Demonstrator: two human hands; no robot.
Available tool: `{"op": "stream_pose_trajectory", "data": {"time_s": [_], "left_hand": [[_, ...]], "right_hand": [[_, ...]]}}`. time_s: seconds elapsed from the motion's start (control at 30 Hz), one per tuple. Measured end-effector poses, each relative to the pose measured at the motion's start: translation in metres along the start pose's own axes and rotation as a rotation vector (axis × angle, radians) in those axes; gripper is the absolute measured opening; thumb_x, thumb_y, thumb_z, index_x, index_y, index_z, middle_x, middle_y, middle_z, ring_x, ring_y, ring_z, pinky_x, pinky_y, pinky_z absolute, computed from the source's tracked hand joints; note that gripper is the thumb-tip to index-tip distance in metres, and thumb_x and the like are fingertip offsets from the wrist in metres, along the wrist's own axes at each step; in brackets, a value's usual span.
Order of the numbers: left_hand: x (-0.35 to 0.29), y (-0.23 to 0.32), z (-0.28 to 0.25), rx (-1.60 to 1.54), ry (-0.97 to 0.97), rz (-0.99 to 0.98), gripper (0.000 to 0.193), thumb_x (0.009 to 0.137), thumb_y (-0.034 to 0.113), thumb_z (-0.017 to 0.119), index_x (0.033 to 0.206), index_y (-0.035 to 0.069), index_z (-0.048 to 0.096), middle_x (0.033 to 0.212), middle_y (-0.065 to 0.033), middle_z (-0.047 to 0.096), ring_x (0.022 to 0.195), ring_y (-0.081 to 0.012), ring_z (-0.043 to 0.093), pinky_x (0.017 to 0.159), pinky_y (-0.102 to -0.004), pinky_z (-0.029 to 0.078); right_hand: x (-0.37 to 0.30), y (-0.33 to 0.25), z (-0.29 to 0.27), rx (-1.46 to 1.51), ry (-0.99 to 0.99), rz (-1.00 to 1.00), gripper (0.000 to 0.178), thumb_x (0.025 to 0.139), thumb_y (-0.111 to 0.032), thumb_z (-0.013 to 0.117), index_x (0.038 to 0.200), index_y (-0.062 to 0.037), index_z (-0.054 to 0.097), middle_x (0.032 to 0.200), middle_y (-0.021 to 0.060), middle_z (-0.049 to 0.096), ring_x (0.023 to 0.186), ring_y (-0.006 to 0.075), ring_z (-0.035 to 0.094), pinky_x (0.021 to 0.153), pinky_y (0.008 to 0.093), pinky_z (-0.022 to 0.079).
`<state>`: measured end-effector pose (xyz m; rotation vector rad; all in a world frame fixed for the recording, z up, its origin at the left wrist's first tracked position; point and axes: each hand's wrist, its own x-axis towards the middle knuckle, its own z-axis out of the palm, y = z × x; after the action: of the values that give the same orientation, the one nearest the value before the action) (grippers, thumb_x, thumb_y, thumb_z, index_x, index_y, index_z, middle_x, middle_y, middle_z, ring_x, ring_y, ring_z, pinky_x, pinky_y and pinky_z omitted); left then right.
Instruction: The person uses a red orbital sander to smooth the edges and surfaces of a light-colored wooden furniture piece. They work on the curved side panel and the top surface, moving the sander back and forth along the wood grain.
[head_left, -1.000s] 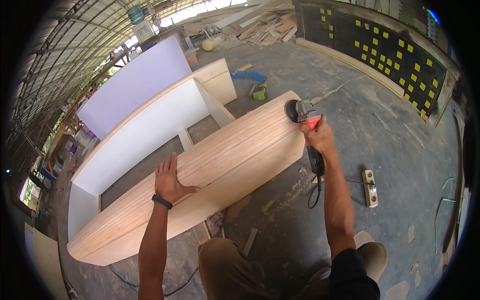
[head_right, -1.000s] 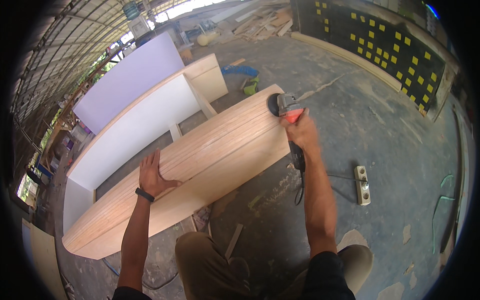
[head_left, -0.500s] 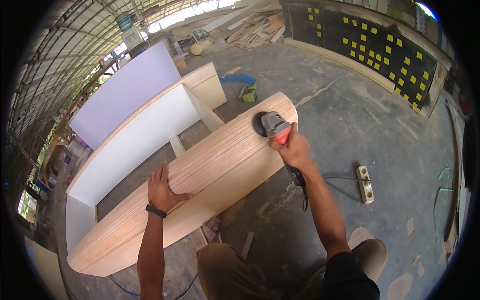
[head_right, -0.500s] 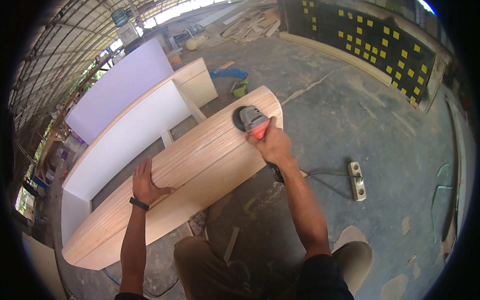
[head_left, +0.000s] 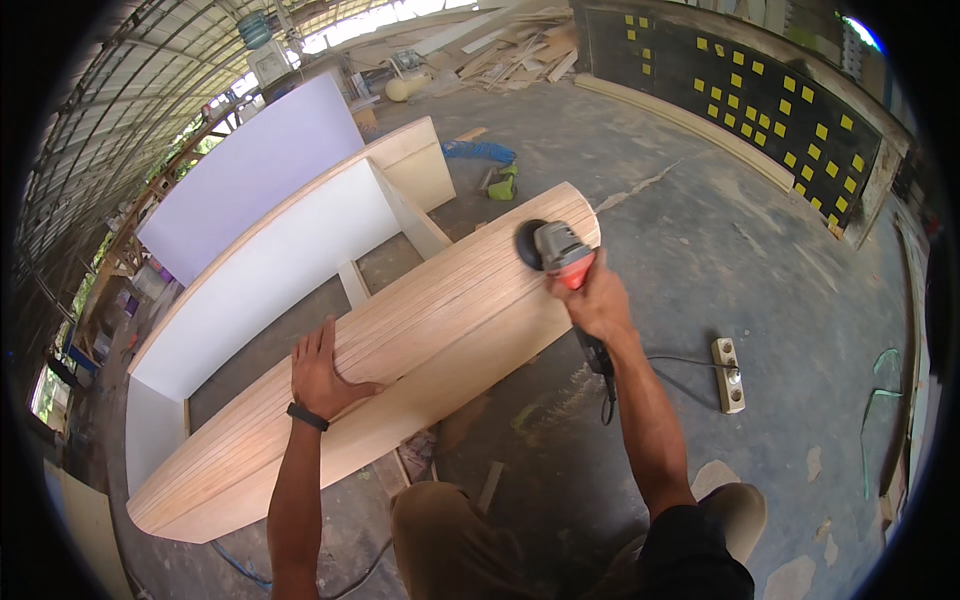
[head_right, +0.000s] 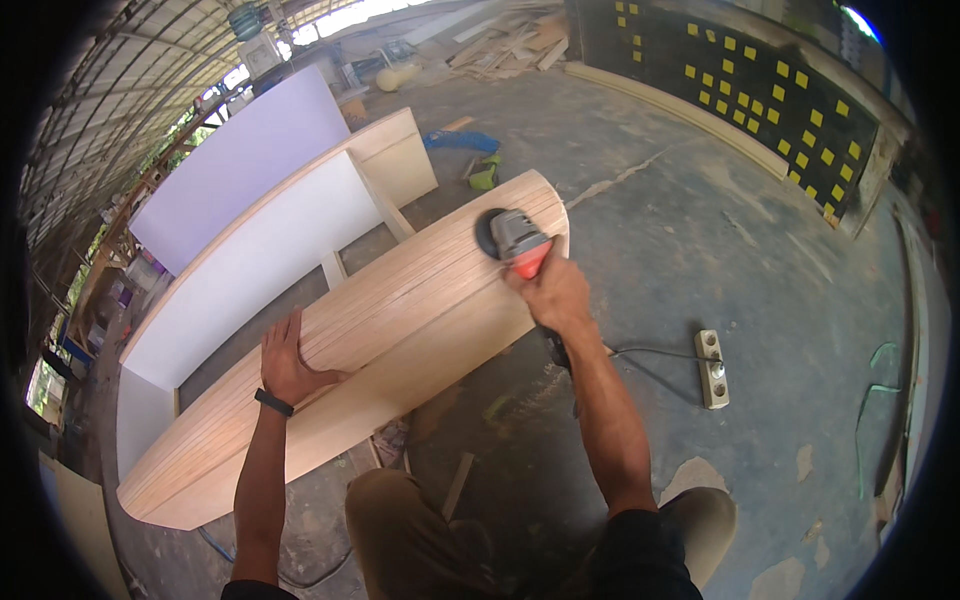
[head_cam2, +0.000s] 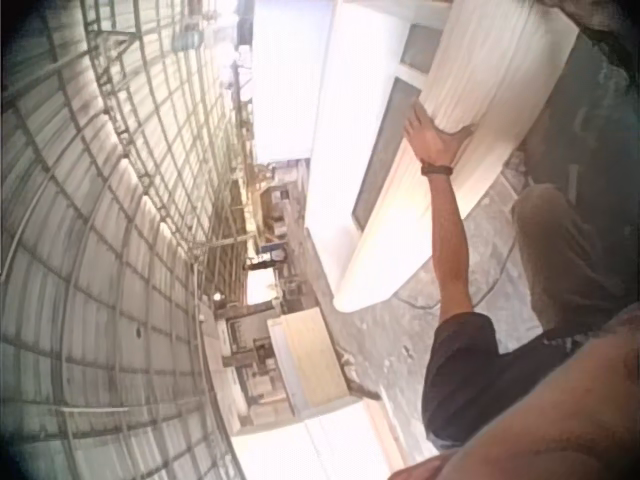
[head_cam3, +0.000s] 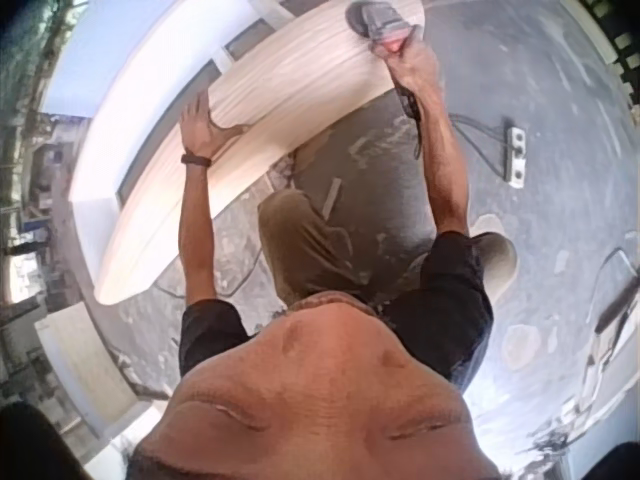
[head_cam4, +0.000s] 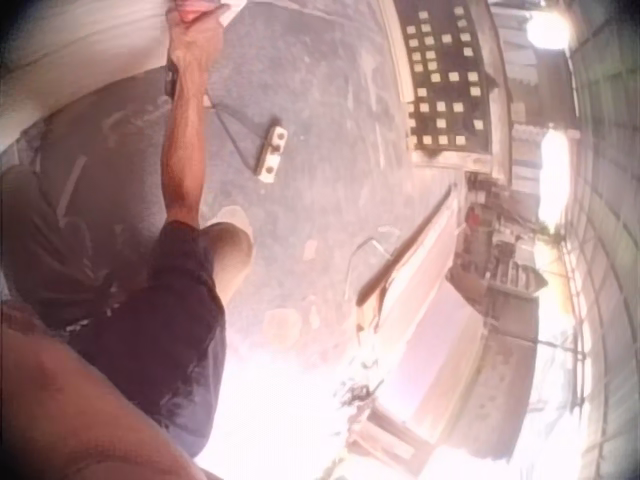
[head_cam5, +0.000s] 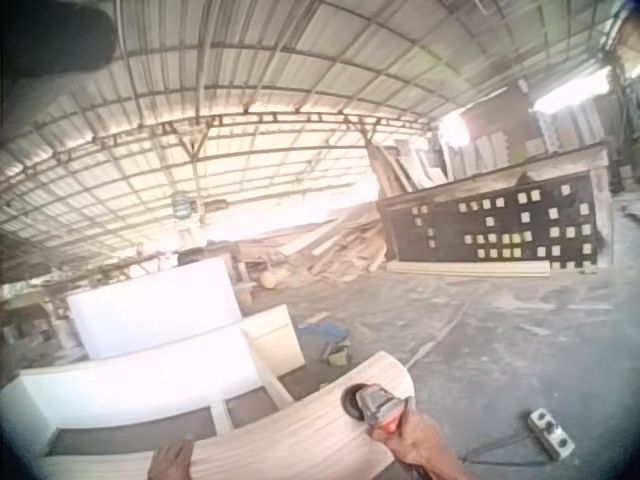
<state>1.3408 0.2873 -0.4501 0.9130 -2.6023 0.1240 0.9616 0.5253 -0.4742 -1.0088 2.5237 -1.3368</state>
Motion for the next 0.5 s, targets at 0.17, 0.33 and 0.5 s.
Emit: {"op": "stream_pose_trajectory", "data": {"time_s": [0.17, 0.33, 0.5], "left_hand": [[-0.002, -0.009, 0.006, -0.01, 0.07, 0.058, 0.135, 0.041, 0.044, 0.104, 0.153, -0.003, 0.046, 0.144, -0.0211, 0.058, 0.131, -0.0416, 0.051, 0.119, -0.0537, 0.036], [0.002, 0.0, 0.004, -0.014, 0.05, 0.039, 0.134, 0.039, 0.034, 0.104, 0.154, -0.003, 0.046, 0.146, -0.0225, 0.058, 0.134, -0.0417, 0.051, 0.118, -0.0522, 0.038], [0.004, -0.002, 0.004, 0.007, 0.083, 0.07, 0.137, 0.035, 0.039, 0.105, 0.153, -0.002, 0.047, 0.142, -0.0208, 0.059, 0.128, -0.0407, 0.053, 0.114, -0.0527, 0.039]], "right_hand": [[-0.029, -0.042, 0.015, -0.08, -0.159, -0.139, 0.078, 0.083, -0.051, 0.081, 0.122, 0.0078, 0.049, 0.097, 0.0316, 0.073, 0.094, 0.0502, 0.072, 0.084, 0.054, 0.056], [0.009, -0.003, -0.012, -0.007, -0.013, -0.066, 0.077, 0.082, -0.049, 0.083, 0.12, 0.0087, 0.05, 0.096, 0.0315, 0.073, 0.094, 0.0495, 0.072, 0.083, 0.054, 0.056], [0.055, 0.051, -0.044, 0.102, 0.145, -0.023, 0.074, 0.08, -0.048, 0.086, 0.114, 0.0071, 0.05, 0.092, 0.032, 0.073, 0.092, 0.0502, 0.072, 0.081, 0.0524, 0.056]]}}
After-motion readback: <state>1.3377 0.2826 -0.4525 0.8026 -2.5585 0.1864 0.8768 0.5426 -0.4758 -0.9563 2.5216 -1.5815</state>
